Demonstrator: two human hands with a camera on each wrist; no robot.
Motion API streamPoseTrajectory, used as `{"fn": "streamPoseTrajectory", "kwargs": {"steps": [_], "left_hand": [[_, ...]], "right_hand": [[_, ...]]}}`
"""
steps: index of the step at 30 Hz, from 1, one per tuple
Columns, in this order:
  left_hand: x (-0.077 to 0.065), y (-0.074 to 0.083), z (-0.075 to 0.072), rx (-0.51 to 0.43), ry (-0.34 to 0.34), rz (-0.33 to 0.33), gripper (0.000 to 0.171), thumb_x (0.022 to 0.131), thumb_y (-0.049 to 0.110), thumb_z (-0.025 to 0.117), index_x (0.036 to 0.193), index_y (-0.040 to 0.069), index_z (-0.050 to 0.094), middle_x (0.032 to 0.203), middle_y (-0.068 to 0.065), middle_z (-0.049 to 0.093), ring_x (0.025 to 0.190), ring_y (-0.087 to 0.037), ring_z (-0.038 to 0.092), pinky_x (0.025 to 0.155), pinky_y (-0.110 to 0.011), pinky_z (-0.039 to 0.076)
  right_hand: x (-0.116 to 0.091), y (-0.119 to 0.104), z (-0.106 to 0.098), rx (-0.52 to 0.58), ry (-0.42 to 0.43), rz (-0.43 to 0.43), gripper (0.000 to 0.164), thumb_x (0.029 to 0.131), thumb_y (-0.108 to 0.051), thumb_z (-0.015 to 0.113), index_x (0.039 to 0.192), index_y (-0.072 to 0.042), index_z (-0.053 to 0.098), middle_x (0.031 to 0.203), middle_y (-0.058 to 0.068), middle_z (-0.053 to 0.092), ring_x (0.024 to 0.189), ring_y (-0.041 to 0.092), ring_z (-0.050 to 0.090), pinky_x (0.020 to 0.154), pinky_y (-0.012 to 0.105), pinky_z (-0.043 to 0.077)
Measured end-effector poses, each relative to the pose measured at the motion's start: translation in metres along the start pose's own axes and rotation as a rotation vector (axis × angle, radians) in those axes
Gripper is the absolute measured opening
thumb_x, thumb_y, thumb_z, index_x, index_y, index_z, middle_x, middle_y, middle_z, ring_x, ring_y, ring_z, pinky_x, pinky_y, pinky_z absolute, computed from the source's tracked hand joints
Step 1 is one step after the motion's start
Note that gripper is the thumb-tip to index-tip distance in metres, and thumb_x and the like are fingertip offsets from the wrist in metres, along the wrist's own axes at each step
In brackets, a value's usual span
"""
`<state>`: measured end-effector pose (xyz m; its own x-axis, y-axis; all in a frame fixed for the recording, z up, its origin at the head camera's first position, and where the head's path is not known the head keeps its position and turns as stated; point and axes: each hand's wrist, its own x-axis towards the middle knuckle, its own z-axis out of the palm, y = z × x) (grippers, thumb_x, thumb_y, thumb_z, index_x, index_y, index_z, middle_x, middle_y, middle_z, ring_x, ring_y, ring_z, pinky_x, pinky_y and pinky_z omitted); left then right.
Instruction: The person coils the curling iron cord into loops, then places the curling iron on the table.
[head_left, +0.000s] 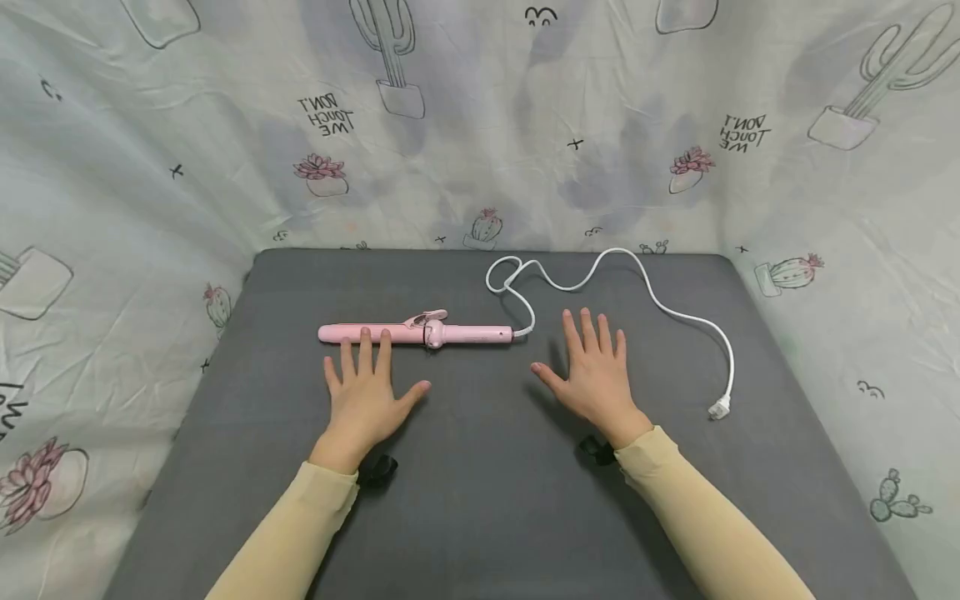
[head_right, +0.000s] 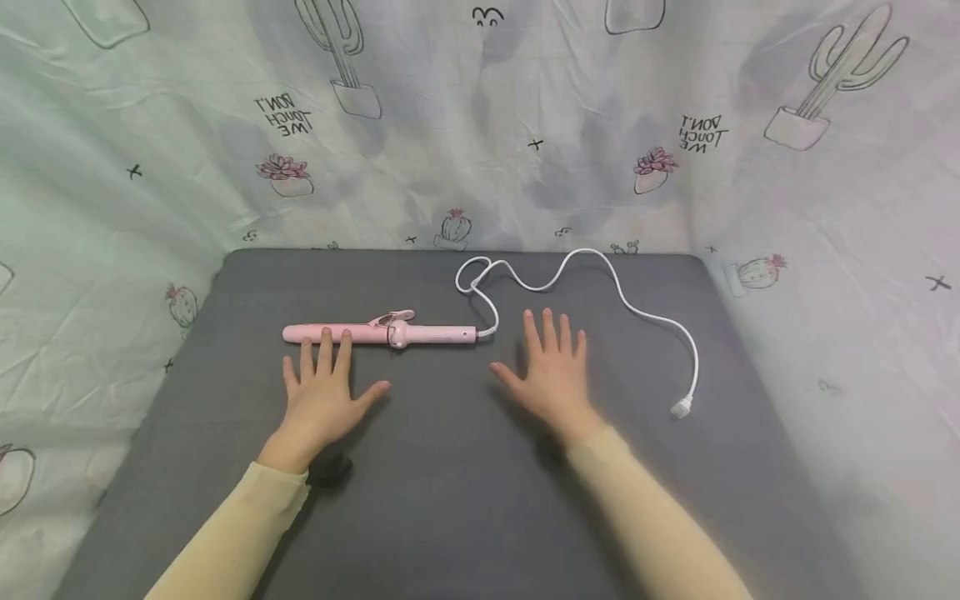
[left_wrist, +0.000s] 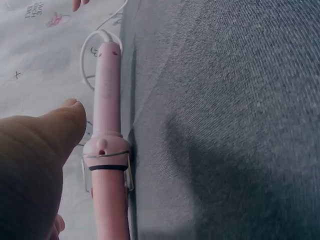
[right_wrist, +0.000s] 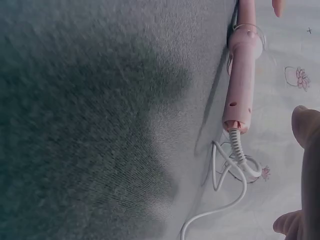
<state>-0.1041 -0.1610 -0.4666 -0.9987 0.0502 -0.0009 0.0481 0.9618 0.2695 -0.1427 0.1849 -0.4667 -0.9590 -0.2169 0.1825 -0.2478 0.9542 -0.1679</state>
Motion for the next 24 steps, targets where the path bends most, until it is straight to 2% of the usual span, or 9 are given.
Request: {"fn": "streamPoseTrajectory", "kwargs": {"steps": [9, 15, 20, 24], "left_hand": [[0.01, 0.008, 0.0, -0.004, -0.003, 0.009, 0.102, 0.085, 0.073, 0.048, 0.156, 0.012, 0.007, 0.16, -0.018, -0.003, 0.143, -0.043, -0.009, 0.105, -0.065, -0.01], [0.017, 0.018, 0.003, -0.002, -0.001, 0.052, 0.102, 0.084, 0.074, 0.047, 0.156, 0.014, 0.006, 0.16, -0.016, -0.003, 0.143, -0.036, -0.018, 0.108, -0.06, -0.012], [0.03, 0.032, 0.007, 0.001, 0.012, 0.104, 0.103, 0.084, 0.073, 0.05, 0.156, 0.016, 0.004, 0.161, -0.014, -0.001, 0.143, -0.032, -0.02, 0.109, -0.056, -0.013], [0.043, 0.044, 0.011, 0.0, 0.027, 0.193, 0.101, 0.084, 0.067, 0.058, 0.156, 0.014, 0.011, 0.16, -0.014, 0.004, 0.145, -0.034, -0.012, 0.111, -0.053, -0.011]], "right_hand": [[0.019, 0.003, 0.002, 0.048, -0.037, -0.05, 0.096, 0.086, -0.074, 0.043, 0.156, -0.015, 0.015, 0.156, 0.019, 0.02, 0.143, 0.041, 0.015, 0.11, 0.06, 0.009], [0.042, 0.012, 0.005, 0.174, -0.05, -0.106, 0.082, 0.094, -0.062, 0.044, 0.154, -0.011, 0.019, 0.154, 0.018, 0.027, 0.142, 0.038, 0.021, 0.111, 0.056, 0.014], [0.064, 0.021, 0.011, 0.293, -0.015, -0.157, 0.067, 0.1, -0.045, 0.044, 0.15, -0.004, 0.028, 0.149, 0.02, 0.036, 0.137, 0.038, 0.031, 0.109, 0.053, 0.022], [0.083, 0.025, 0.016, 0.368, -0.032, -0.14, 0.058, 0.103, -0.038, 0.042, 0.149, -0.003, 0.032, 0.148, 0.019, 0.038, 0.136, 0.035, 0.034, 0.109, 0.049, 0.024]]}}
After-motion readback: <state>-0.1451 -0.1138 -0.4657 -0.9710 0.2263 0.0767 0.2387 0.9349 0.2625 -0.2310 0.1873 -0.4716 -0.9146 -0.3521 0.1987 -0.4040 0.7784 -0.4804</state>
